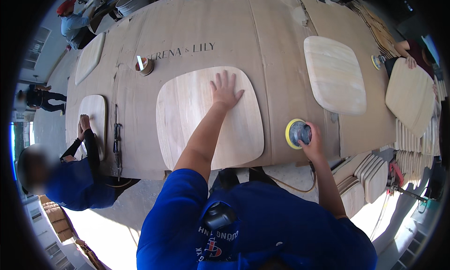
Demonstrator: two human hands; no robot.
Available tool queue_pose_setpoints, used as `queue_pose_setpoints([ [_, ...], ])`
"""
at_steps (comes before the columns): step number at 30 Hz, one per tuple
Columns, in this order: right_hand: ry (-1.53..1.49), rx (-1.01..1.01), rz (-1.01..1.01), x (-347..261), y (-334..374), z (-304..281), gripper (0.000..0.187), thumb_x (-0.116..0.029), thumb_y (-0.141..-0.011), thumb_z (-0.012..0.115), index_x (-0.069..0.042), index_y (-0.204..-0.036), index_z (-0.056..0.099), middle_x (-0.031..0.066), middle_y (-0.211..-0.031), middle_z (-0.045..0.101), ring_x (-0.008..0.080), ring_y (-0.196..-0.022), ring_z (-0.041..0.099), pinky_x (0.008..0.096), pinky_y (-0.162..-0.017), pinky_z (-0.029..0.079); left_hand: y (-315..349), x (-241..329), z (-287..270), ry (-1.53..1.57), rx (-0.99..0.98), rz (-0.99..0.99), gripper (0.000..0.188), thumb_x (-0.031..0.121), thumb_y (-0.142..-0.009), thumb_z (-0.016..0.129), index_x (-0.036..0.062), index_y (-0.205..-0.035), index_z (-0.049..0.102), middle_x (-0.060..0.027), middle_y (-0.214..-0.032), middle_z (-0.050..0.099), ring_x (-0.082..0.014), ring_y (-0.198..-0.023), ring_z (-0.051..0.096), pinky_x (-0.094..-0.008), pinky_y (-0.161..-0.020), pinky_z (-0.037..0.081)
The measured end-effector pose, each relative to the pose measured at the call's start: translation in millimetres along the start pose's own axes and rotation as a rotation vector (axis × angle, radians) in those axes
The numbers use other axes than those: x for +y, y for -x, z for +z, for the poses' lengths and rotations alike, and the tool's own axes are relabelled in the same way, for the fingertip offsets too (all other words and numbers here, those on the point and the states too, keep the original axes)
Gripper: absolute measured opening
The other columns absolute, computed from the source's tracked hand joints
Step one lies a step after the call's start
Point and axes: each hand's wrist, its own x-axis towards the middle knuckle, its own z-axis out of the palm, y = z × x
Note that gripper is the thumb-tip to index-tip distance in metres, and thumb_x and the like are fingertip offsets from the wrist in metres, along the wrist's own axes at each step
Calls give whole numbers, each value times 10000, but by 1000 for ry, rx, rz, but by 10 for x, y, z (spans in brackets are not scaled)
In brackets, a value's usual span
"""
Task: The person uses an orbital sander to smooth the surface of light-colored wooden pieces on a workbench. They move the sander across each piece, flip pieces over, and stack finished pieces while other workers perform similar tasks nearby.
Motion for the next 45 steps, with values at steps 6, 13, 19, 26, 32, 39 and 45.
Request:
queue_pose_setpoints([
  [6, 20, -63, -56, 281, -160, -107, 735, 47, -637, 774, -76, -1289, 458, 185, -1266, 471, 377, -1184, 488, 416, -1011, 415, 752, 738, 220, 97, 28, 342, 724, 551, -914, 430, 125, -1488, 316, -173, -1582, 150, -383, -1459, 112, -584, -1146, 124],
  [13, 174, -111, -89, 416, -447, -37, 764, 34, -642, 784, -84, -1319, 451, 188, -1273, 456, 396, -1191, 477, 430, -1014, 415, 990, 929, 266, 174, -13, 540, 538, 366, -743, 646, 58, -1180, 588, -146, -1344, 433, -300, -1412, 250, -637, -1121, 161],
  [19, 183, -113, -53, 468, -529, -123, 768, 10, -642, 801, -114, -1320, 461, 194, -1274, 454, 405, -1194, 472, 434, -1005, 426, 1328, 427, 273, 118, 109, 376, 453, 339, -711, 652, 51, -1060, 636, -99, -1332, 451, -319, -1416, 237, -750, -1006, 222],
  [26, 258, -62, -5, 413, -432, 96, 770, 42, -643, 788, -139, -1320, 469, 159, -1274, 456, 383, -1169, 497, 424, -985, 447, 1765, -1082, 279, -118, -36, 231, 533, 340, -775, 611, 99, -1248, 570, -30, -1435, 383, -296, -1455, 151, -763, -995, 217],
  [32, 295, -32, 122, 323, -463, 199, 779, 23, -673, 787, -166, -1351, 451, 161, -1346, 418, 378, -1213, 482, 435, -1019, 440, 1763, -1644, 153, -127, -78, 130, 486, 288, -796, 609, 90, -1236, 552, -46, -1541, 253, -294, -1472, 110, -728, -1040, 219],
  [39, 376, 29, 203, 275, -420, 228, 826, -14, -705, 782, -199, -1403, 381, 176, -1325, 429, 382, -1189, 504, 448, -980, 468, 1960, -1892, 209, -41, -33, 61, 293, 187, -774, 595, 131, -1062, 593, -64, -1593, 175, -309, -1469, 147, -725, -1051, 211],
  [45, 333, 56, 307, 189, -272, 222, 889, -78, -711, 799, -258, -1437, 320, 170, -1340, 414, 383, -1178, 514, 460, -951, 481, 1963, -2172, 363, 35, 68, 73, 251, 165, -761, 587, 131, -1009, 591, -89, -1592, 184, -349, -1463, 156, -733, -1046, 196],
])
